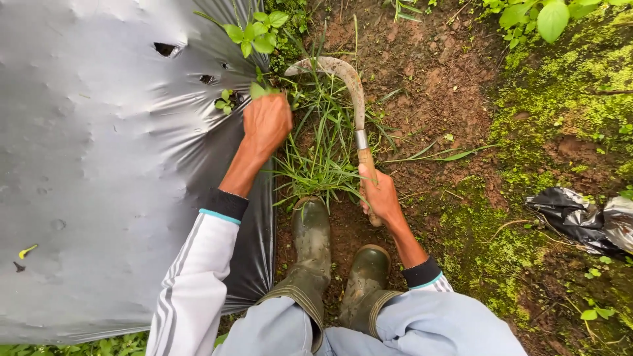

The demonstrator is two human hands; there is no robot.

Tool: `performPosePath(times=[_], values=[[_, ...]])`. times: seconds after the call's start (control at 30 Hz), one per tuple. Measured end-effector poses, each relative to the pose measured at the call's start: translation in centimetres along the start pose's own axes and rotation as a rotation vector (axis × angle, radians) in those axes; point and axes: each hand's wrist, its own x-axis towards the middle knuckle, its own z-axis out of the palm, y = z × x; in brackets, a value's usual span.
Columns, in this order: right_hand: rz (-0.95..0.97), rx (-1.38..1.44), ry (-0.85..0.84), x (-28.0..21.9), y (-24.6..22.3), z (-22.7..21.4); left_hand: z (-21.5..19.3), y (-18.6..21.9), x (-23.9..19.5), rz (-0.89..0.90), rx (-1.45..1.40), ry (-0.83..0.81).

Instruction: Using a sickle to cut and clear weeds and grass from the edge of a plastic-covered planting row in a farm field.

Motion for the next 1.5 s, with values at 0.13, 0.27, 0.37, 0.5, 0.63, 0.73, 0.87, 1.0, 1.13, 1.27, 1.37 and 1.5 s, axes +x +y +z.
performPosePath(times=[0.13,0.27,0.37,0.5,0.63,0.73,0.87,1.0,1.13,1.27,1.37,1.5], values=[[0.008,0.021,0.002,-0.1,-1.0,-0.1,-2.6,-2.2,3.1,0.062,0.297,0.153],[0.137,-0.054,-0.001,-0.1,-1.3,-0.5,-1.3,-4.1,5.4,0.208,0.507,0.243],[0.130,-0.005,-0.001,0.3,-1.4,-0.8,-0.2,-4.3,7.0,0.239,0.511,0.112],[0.134,0.075,-0.020,1.4,-2.2,0.0,0.2,-3.9,8.3,0.236,0.463,-0.053],[0.202,0.197,-0.077,3.5,-1.1,0.9,1.2,-4.5,7.2,0.338,0.502,0.043],[0.207,0.164,-0.174,2.9,-0.9,0.9,0.9,-5.1,5.0,0.252,0.368,0.237],[0.149,0.227,-0.080,3.8,-1.0,1.5,0.7,-3.1,0.5,0.163,0.138,0.219],[0.173,0.116,-0.163,3.6,-4.1,1.5,1.4,-1.0,-3.4,0.163,-0.082,0.193],[0.196,0.199,-0.171,4.2,-0.6,1.1,1.9,1.0,-6.0,0.111,-0.082,0.139],[0.129,0.129,-0.179,4.0,-1.9,1.4,1.4,2.2,-7.4,0.151,-0.202,0.100],[0.123,0.079,-0.211,4.9,0.4,1.3,0.6,2.2,-7.1,0.122,-0.224,0.044],[0.105,0.178,-0.187,6.2,0.4,1.8,-1.4,2.2,-7.1,0.152,-0.262,0.018]])
